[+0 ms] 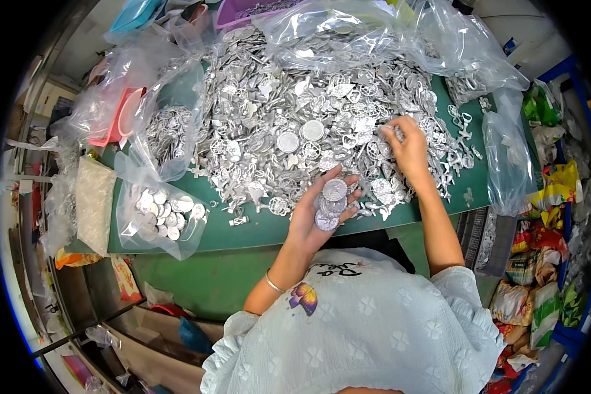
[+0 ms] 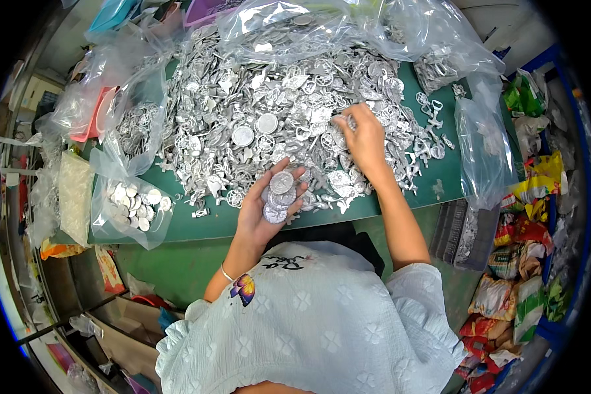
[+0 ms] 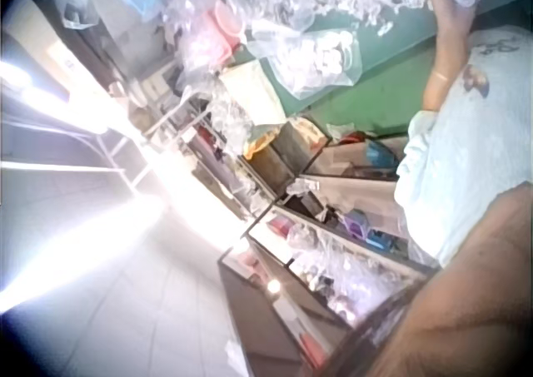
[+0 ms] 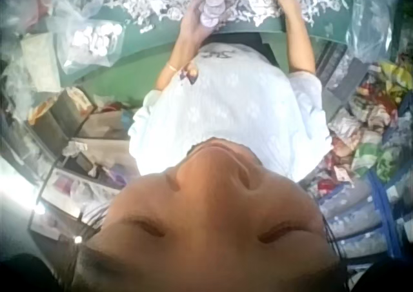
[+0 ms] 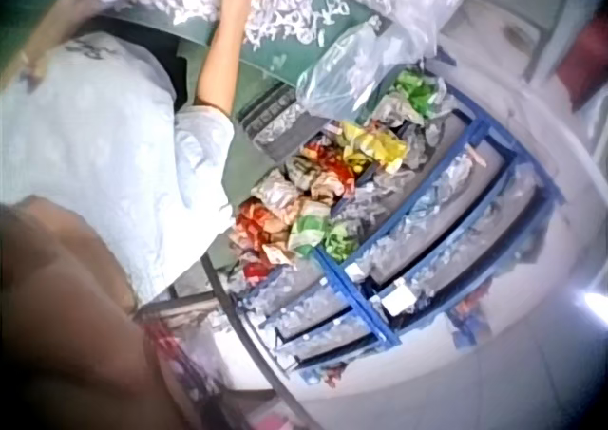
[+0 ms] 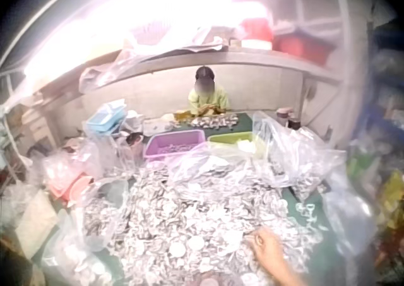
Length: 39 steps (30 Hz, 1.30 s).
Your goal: The person sorts metal tags and circular metal discs by hand, picking items from a large pile and placing them into plastic bags on a green workbench.
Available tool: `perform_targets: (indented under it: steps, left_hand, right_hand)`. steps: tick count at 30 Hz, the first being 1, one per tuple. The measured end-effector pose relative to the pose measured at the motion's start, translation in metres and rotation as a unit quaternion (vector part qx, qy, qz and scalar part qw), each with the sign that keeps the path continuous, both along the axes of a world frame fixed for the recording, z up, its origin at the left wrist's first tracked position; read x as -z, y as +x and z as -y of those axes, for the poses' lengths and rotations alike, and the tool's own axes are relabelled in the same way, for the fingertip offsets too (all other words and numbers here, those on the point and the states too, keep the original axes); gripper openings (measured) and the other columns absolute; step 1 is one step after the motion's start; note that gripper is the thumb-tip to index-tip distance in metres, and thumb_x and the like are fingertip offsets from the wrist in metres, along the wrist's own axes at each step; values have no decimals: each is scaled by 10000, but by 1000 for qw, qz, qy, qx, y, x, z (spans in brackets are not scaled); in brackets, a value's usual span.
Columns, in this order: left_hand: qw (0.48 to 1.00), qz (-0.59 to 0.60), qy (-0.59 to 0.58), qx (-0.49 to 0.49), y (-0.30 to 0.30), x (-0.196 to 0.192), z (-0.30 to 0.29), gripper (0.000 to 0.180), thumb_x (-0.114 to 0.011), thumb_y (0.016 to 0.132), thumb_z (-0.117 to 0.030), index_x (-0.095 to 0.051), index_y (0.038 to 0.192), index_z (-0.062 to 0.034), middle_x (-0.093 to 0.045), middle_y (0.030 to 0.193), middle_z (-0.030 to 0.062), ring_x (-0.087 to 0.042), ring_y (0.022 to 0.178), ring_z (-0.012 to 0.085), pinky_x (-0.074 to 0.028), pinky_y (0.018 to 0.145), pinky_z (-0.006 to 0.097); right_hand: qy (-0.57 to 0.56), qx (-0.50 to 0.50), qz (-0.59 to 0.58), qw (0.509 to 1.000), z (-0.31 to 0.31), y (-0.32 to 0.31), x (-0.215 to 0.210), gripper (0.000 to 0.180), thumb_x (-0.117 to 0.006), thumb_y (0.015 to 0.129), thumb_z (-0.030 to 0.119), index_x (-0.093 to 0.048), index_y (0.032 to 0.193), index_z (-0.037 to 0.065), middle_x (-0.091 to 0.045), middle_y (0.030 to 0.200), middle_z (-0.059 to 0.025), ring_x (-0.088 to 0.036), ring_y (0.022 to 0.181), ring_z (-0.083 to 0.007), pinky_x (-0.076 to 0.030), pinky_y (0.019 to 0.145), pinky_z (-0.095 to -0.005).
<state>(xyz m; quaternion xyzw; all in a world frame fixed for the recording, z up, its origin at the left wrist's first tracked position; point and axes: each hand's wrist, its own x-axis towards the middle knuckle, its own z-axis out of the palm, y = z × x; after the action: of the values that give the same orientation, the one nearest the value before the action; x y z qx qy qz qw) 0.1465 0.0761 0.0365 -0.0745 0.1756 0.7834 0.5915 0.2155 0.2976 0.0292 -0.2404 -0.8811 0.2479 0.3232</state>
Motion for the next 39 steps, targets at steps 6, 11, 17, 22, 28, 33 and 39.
perform_targets:
  steps: [6,11,17,22,28,33,39]
  left_hand:
    - [996,-44,-73,27,10,3,-7,458,-395,934,-336,-368,1300,-62,-481,1242,151,-546,1032,297,-510,797,402]
    - [995,-46,-61,66,14,15,-9,448,-542,880,-230,-398,1271,-68,-552,1117,129,-577,987,243,-526,741,328]
    - [993,-30,-80,84,22,-2,-8,418,-553,792,-35,-449,1193,-90,-541,1131,166,-534,1083,325,-530,606,259]
    - [996,24,-54,67,26,9,-10,274,-527,785,-6,-493,1044,-88,-522,960,110,-534,852,221,-424,464,185]
    - [993,72,-39,86,25,15,-11,121,-533,848,-129,-505,959,-90,-383,756,51,-367,654,132,-289,376,159]
    - [991,75,-10,106,29,4,-16,423,-372,917,-482,-516,849,-90,-344,715,35,-349,630,121,-294,372,162]
    - [986,88,-64,125,35,6,-21,225,-461,914,-323,-522,969,-113,-360,732,25,-357,636,121,-298,377,173]
  right_hand:
    - [-505,-66,-16,861,47,24,-41,197,-573,863,182,-590,840,-12,-596,749,-49,-535,637,-61,-425,568,-238]
    - [-184,-165,24,969,66,35,-21,255,-495,898,217,-606,873,-11,-617,838,-119,-589,774,-222,-450,719,-319]
    - [1,-4,-4,1000,15,33,-9,217,-610,802,207,-610,924,28,-567,807,-119,-519,812,-287,-400,736,-374]
    - [138,-42,49,988,1,28,6,292,-667,743,247,-585,958,68,-525,766,-90,-470,792,-262,-349,720,-368]
    - [47,88,17,995,-43,47,11,203,-642,758,119,-569,929,37,-603,889,-138,-528,861,-325,-395,807,-407]
    - [-18,85,35,996,-40,65,3,148,-601,804,179,-581,821,34,-596,835,-132,-518,827,-311,-369,770,-399]
    - [136,65,127,980,-14,61,-4,282,-689,719,205,-578,918,39,-501,936,-113,-458,898,-283,-333,789,-396]
